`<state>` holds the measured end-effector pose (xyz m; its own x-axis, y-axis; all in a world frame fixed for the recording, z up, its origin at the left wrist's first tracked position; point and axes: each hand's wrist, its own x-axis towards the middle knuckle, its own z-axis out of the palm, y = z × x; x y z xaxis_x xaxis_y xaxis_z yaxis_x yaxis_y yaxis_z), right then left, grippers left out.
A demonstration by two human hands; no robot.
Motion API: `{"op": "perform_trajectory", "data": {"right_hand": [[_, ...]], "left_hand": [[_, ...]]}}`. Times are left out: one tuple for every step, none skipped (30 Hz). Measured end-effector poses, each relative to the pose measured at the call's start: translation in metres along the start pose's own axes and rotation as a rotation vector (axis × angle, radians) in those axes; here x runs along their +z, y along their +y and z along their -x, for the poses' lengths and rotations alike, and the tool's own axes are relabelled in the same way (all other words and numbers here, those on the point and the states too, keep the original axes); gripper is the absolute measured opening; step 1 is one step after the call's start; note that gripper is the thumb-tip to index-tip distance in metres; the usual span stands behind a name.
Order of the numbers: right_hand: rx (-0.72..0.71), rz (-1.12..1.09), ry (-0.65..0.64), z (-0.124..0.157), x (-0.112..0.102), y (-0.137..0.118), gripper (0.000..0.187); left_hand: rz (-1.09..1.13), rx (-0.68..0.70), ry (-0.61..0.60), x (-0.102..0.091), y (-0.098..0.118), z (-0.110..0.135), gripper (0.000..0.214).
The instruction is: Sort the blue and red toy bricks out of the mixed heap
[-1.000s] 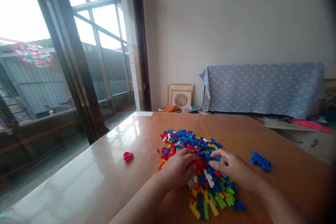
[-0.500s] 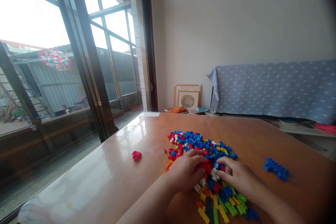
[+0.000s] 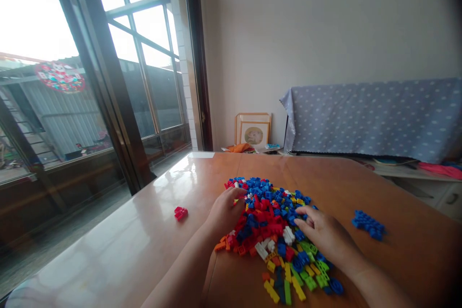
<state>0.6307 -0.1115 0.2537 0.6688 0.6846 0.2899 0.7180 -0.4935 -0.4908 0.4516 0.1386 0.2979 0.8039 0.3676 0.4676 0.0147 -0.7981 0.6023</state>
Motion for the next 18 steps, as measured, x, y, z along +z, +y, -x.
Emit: {"op": "perform_trajectory", "data": {"right_hand": [[0.005,0.006,0.007,0.0,-0.001,0.0,0.033],[0.01,0.008,0.013,0.0,-0.001,-0.001,0.033],[0.014,0.006,0.019,0.0,-0.002,-0.001,0.033],[0.018,0.001,0.024,0.0,-0.002,-0.001,0.033],[0.019,-0.006,0.029,0.0,-0.002,-0.002,0.033],[0.019,-0.015,0.033,0.0,-0.002,-0.003,0.033],[0.018,-0.026,0.035,0.001,-0.002,-0.005,0.033],[0.016,-0.039,0.036,0.001,-0.002,-0.006,0.033],[0.013,-0.053,0.035,0.002,-0.002,-0.008,0.033],[0.009,-0.066,0.035,0.002,-0.002,-0.01,0.032],[0.003,-0.078,0.035,0.003,-0.001,-0.012,0.031],[-0.005,-0.087,0.033,0.004,0.0,-0.014,0.03],[-0.015,-0.092,0.029,0.004,0.0,-0.015,0.029],[-0.025,-0.095,0.024,0.005,0.001,-0.016,0.028],[-0.036,-0.097,0.019,0.005,0.002,-0.017,0.028],[-0.045,-0.1,0.015,0.006,0.003,-0.018,0.027],[-0.053,-0.103,0.01,0.006,0.003,-0.018,0.027],[-0.057,-0.107,0.01,0.006,0.003,-0.019,0.026]], "left_hand": [[0.0,0.0,-0.004,-0.002,0.002,0.0,0.025],[0.002,0.012,-0.017,-0.003,0.005,0.001,0.023],[0.003,0.036,-0.042,-0.004,0.01,0.002,0.021],[0.001,0.071,-0.079,-0.005,0.016,0.004,0.018],[-0.006,0.114,-0.126,-0.005,0.022,0.006,0.017],[-0.019,0.16,-0.177,-0.005,0.029,0.008,0.015],[-0.035,0.201,-0.224,-0.003,0.035,0.01,0.014],[-0.052,0.238,-0.264,0.0,0.04,0.012,0.014],[-0.069,0.269,-0.292,0.004,0.043,0.014,0.017],[-0.083,0.296,-0.309,0.008,0.046,0.016,0.021],[-0.097,0.319,-0.317,0.014,0.048,0.017,0.026],[-0.11,0.335,-0.32,0.02,0.048,0.019,0.03],[-0.123,0.342,-0.317,0.026,0.047,0.02,0.033],[-0.134,0.341,-0.309,0.032,0.046,0.02,0.035],[-0.143,0.33,-0.298,0.036,0.045,0.021,0.035],[-0.149,0.312,-0.285,0.041,0.043,0.021,0.034],[-0.153,0.292,-0.27,0.044,0.042,0.021,0.031],[-0.156,0.274,-0.252,0.046,0.041,0.02,0.028]]}}
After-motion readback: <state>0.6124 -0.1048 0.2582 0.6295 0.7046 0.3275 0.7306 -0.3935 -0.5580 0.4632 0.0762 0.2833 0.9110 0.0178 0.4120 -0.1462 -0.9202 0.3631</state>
